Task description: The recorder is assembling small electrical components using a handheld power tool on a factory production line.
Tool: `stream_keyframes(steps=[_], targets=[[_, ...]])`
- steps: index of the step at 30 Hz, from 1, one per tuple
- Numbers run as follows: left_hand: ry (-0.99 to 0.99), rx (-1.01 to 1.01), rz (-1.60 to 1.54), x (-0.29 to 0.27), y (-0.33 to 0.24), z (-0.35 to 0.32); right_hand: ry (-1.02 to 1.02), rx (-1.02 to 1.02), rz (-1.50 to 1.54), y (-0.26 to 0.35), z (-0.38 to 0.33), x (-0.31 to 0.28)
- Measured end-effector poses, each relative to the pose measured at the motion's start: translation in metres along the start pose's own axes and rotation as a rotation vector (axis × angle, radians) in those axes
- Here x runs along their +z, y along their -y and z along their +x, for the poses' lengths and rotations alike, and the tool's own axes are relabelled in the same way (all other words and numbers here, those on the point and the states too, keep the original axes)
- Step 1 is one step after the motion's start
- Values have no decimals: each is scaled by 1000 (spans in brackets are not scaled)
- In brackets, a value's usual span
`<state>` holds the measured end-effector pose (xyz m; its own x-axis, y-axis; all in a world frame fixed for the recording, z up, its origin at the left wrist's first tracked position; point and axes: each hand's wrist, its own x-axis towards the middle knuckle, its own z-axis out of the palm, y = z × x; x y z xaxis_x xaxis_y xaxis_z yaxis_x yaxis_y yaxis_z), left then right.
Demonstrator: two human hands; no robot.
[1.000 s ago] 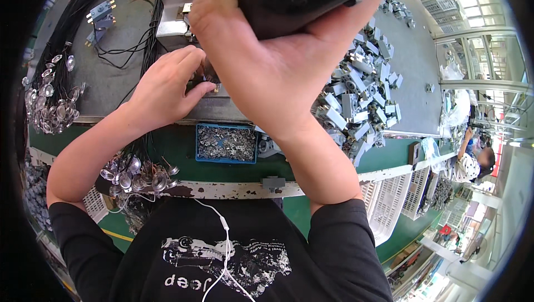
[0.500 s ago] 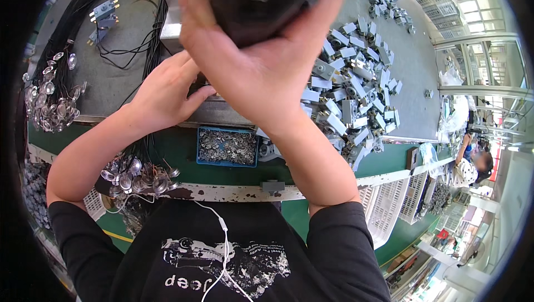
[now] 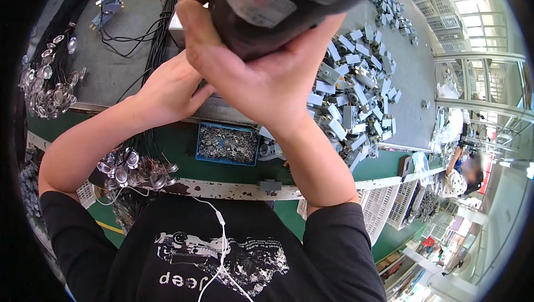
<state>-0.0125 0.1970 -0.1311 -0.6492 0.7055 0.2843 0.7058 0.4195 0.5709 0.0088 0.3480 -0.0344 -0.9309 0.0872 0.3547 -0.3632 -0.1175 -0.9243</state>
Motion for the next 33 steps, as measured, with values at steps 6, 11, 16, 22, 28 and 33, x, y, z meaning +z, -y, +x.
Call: stream_keyframes(steps=[6,11,16,22,28,33], targets=[[80,22,-19,-6,3,4,2,84,-50,13,2,1],[117,121,-24,-14,0,12,-131,93,-257,31,10,-8],[248,38,-27,-34,-5,5,-238,-295,-445,50,20,-44],[40,242,96,-41,-8,8,-356,-929,-1371,12,16,-121],[-622,-236,160,-178,100,19,504,15,-1571,-21,-47,-121],[-348,-180,189,-152,58,0,515,65,-1654,-37,-50,-135]])
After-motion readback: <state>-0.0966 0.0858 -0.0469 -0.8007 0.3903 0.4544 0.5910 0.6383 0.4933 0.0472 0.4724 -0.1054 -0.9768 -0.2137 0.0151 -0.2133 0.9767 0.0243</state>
